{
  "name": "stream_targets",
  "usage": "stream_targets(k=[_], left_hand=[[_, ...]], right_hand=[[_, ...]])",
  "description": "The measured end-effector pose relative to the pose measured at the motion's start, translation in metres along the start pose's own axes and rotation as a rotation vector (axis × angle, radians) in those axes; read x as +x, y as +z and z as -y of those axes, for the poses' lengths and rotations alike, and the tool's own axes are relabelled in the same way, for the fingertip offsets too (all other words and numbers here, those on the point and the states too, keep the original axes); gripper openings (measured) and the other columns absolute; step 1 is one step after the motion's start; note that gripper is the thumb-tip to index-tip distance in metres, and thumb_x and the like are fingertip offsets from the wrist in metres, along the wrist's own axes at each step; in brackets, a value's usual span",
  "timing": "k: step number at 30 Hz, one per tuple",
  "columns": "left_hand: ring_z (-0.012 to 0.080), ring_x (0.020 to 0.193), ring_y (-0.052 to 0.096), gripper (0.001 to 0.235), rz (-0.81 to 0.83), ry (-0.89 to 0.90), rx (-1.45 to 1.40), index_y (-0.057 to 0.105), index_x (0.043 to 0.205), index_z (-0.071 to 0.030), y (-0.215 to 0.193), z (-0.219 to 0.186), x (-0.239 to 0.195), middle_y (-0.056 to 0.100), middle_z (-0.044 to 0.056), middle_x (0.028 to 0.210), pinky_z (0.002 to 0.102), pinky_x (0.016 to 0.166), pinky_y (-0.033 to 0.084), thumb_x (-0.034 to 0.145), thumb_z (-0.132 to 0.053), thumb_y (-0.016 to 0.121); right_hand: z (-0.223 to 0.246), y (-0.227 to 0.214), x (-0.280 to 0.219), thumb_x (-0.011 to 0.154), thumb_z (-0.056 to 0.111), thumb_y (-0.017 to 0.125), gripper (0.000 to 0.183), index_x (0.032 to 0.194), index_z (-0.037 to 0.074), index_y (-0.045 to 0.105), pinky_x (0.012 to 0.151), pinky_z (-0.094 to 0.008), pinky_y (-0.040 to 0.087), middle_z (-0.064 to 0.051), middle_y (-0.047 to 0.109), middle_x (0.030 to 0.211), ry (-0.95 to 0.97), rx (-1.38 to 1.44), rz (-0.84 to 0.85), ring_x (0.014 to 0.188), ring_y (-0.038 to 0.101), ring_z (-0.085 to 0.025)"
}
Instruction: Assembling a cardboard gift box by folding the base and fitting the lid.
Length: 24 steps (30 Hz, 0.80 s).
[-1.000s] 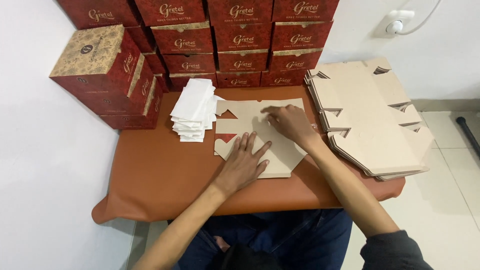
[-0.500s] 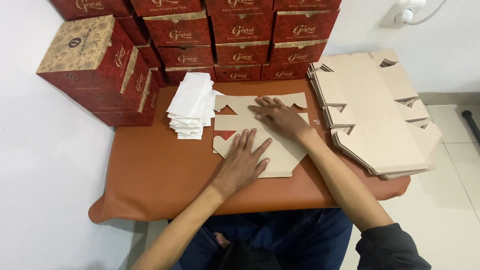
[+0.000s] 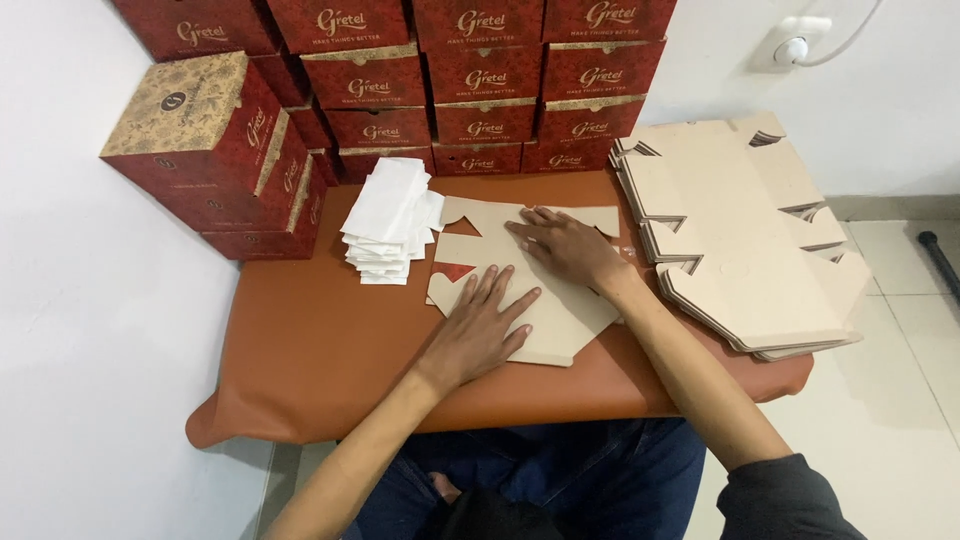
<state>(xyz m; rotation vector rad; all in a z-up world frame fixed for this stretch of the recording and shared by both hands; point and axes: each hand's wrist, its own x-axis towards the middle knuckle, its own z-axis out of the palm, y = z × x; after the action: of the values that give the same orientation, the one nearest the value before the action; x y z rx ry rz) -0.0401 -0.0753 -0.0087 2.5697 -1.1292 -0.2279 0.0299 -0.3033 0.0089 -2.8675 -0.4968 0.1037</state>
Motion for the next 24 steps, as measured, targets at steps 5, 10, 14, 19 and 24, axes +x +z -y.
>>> stream_targets(k=[5, 10, 14, 19, 24], left_hand=[[0.05, 0.159, 0.029, 0.058, 0.023, 0.033, -0.039, 0.051, 0.161, -0.023, -0.018, 0.0, -0.013, 0.034, 0.03, 0.17, 0.071, 0.126, 0.015, 0.104, -0.033, 0.048], [0.0494, 0.157, 0.034, 0.055, -0.013, 0.058, -0.038, 0.062, 0.149, -0.021, -0.017, 0.001, -0.017, 0.042, 0.028, 0.166, 0.076, 0.123, 0.014, 0.094, -0.021, 0.054], [0.0479, 0.157, 0.036, 0.05, -0.064, 0.036, 0.002, 0.069, 0.136, -0.018, -0.015, 0.003, -0.017, 0.051, 0.026, 0.162, 0.078, 0.123, 0.009, 0.088, -0.018, 0.056], [0.0431, 0.159, 0.033, 0.052, -0.026, -0.058, 0.097, 0.072, 0.138, -0.02, -0.024, -0.006, -0.017, 0.054, 0.021, 0.161, 0.075, 0.125, -0.001, 0.089, -0.014, 0.057], [0.0421, 0.158, 0.037, 0.048, -0.083, -0.087, 0.157, 0.075, 0.136, -0.017, -0.029, -0.016, -0.017, 0.057, 0.023, 0.158, 0.073, 0.124, -0.007, 0.091, -0.02, 0.059]], right_hand=[[-0.003, 0.008, -0.023, 0.113, 0.041, 0.049, 0.042, 0.152, 0.035, 0.063, 0.12, -0.047, 0.047, -0.005, 0.058, 0.16, 0.066, -0.109, -0.053, 0.151, 0.051, -0.027], [-0.014, 0.027, -0.047, 0.111, 0.048, 0.051, 0.042, 0.148, 0.036, 0.065, 0.105, -0.05, 0.06, -0.005, 0.066, 0.152, 0.086, -0.246, -0.143, 0.142, 0.061, -0.029], [-0.02, 0.034, -0.074, 0.111, 0.043, 0.048, 0.039, 0.144, 0.035, 0.067, 0.101, -0.047, 0.059, -0.004, 0.07, 0.147, 0.144, -0.418, -0.127, 0.138, 0.065, -0.027], [-0.011, 0.042, -0.103, 0.113, 0.047, 0.041, 0.043, 0.148, 0.035, 0.064, 0.096, -0.044, 0.056, -0.005, 0.072, 0.142, 0.201, -0.422, -0.16, 0.13, 0.069, -0.025], [0.004, 0.036, -0.118, 0.112, 0.044, 0.047, 0.043, 0.144, 0.027, 0.069, 0.105, -0.043, 0.049, -0.007, 0.076, 0.135, 0.214, -0.394, -0.234, 0.129, 0.069, -0.026]])
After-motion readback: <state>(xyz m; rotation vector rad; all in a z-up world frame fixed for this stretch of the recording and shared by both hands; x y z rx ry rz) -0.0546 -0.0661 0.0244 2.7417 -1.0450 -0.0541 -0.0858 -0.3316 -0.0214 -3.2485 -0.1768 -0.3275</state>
